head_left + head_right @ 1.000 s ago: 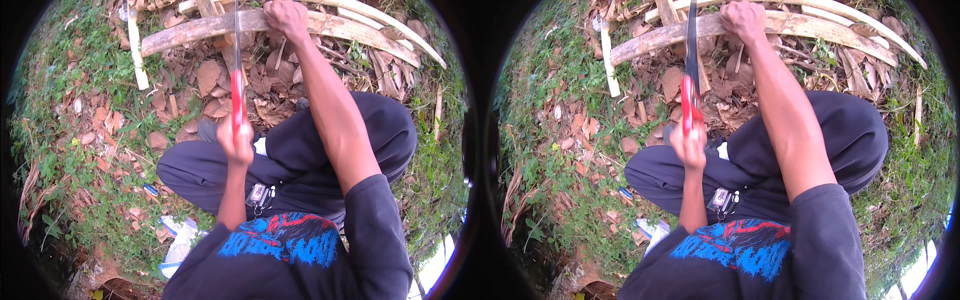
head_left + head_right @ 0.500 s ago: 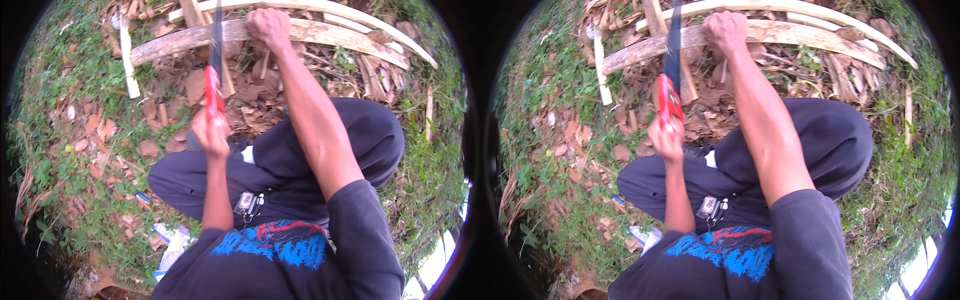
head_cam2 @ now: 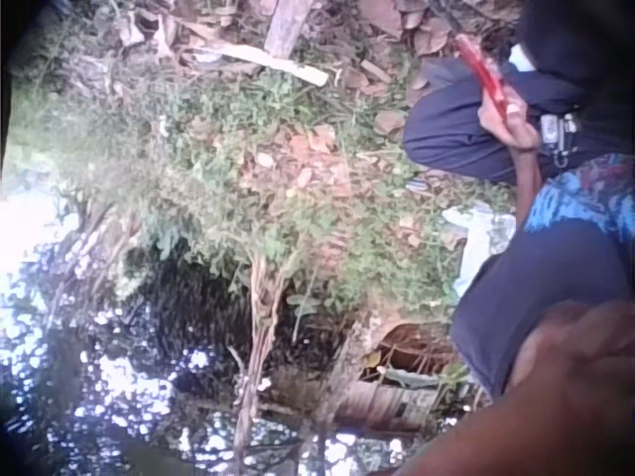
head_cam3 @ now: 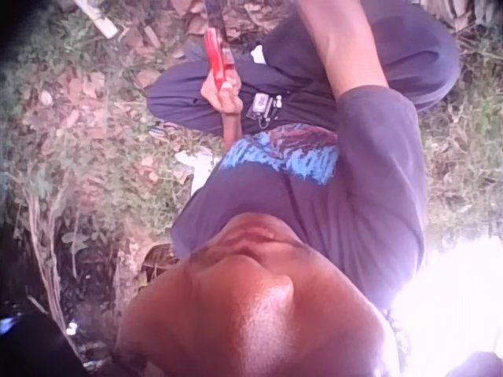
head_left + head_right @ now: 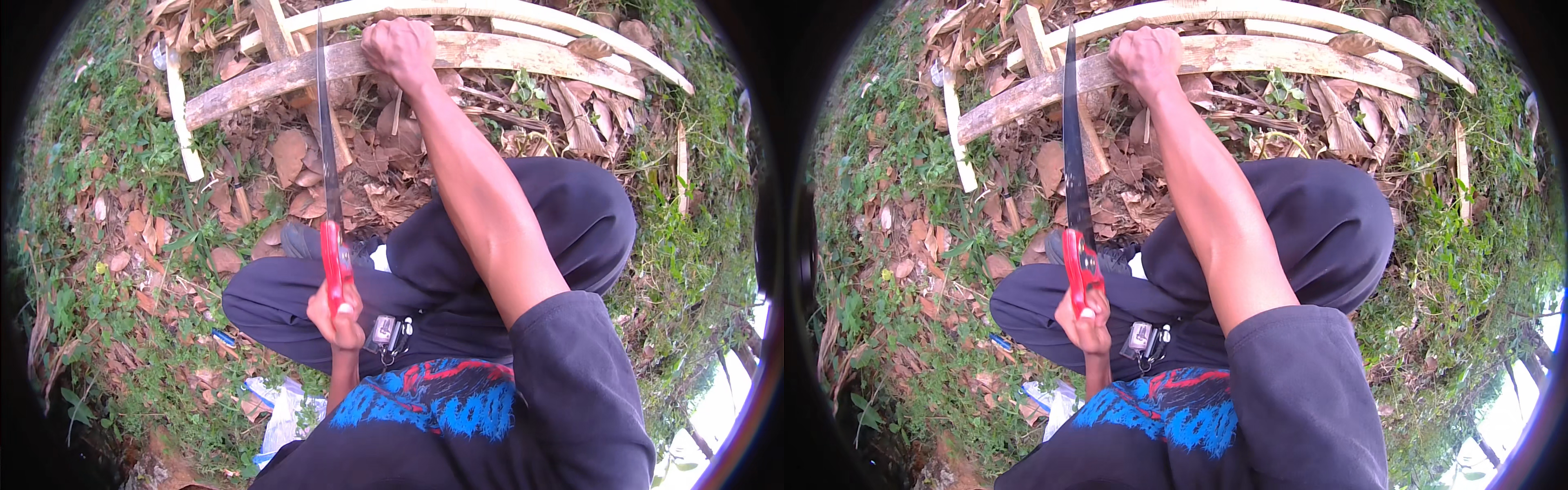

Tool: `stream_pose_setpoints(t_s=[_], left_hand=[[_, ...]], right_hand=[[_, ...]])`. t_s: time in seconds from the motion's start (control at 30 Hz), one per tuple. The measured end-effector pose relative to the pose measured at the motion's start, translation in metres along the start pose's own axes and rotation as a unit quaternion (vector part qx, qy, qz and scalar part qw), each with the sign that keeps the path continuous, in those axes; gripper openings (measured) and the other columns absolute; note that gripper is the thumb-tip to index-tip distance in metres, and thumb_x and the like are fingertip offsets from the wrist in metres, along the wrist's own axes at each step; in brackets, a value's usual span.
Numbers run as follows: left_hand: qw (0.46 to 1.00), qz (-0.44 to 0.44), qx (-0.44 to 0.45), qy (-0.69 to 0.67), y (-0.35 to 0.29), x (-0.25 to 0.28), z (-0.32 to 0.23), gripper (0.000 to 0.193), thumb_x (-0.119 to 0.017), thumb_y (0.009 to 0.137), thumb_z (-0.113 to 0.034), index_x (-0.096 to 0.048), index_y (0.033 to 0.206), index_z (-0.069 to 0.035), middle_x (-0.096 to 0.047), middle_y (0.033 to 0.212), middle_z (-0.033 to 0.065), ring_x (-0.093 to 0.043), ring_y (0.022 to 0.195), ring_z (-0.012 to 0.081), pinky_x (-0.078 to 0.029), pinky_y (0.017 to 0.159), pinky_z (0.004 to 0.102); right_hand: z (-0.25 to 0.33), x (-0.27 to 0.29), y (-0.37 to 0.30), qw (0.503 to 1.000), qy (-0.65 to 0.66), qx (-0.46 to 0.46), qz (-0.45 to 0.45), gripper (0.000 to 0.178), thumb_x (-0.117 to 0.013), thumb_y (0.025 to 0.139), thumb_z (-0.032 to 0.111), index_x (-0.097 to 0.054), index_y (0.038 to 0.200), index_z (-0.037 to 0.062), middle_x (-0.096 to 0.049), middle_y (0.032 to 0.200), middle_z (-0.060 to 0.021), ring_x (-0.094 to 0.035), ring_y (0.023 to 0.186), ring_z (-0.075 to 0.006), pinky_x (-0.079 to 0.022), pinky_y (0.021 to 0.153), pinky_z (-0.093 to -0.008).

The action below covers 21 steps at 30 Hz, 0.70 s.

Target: The person sits on the ground and uses a red hand saw to cut thin wooden strips. They hold the wood steady with one hand while sawing with the other, producing small cut pieces that accumulate on the ground.

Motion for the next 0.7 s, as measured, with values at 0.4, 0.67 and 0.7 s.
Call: stream_pose_setpoints(t_s=[0.4,0.67,0.7], left_hand=[[0.999,-0.008,-0.041,0.012,0.077,-0.039,-0.007,0.022,-0.047,0.081,-0.018,-0.054,0.084,0.003,-0.048,0.06,0.0001,-0.042,0.047,0.0047,-0.031,0.043,0.0218],[1.0,-0.005,-0.004,0.02,0.03,-0.019,-0.021,0.02,-0.053,0.077,-0.02,-0.051,0.071,-0.002,-0.049,0.056,0.0005,-0.046,0.049,0.008,-0.036,0.045,0.0254],[0.997,-0.004,-0.047,0.062,0.046,-0.017,-0.025,0.019,-0.054,0.079,-0.019,-0.051,0.071,-0.002,-0.048,0.057,-0.0002,-0.044,0.051,0.0081,-0.036,0.047,0.0269]], right_hand=[[0.014,0.002,-0.007,0.956,0.264,0.01,0.131,0.018,-0.061,0.071,0.021,-0.054,0.056,0.0157,-0.054,0.055,-0.0034,-0.052,0.05,-0.0211,-0.04,0.046,-0.0344],[-0.005,0.001,-0.004,0.988,0.025,0.142,-0.064,0.015,-0.055,0.078,0.013,-0.063,0.091,0.011,-0.067,0.082,-0.0111,-0.065,0.083,-0.0289,-0.049,0.058,-0.0434],[0.013,0.007,0.001,0.977,0.065,0.156,-0.132,0.013,-0.052,0.082,0.014,-0.064,0.086,0.0097,-0.065,0.075,-0.0106,-0.065,0.072,-0.0294,-0.049,0.058,-0.0451]])
Point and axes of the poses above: each hand's wrist, its own y-axis towards the middle knuckle, its own x-axis out of the back of the hand, z = x × y, the point moved 3 cm from there along y, towards the middle knuckle
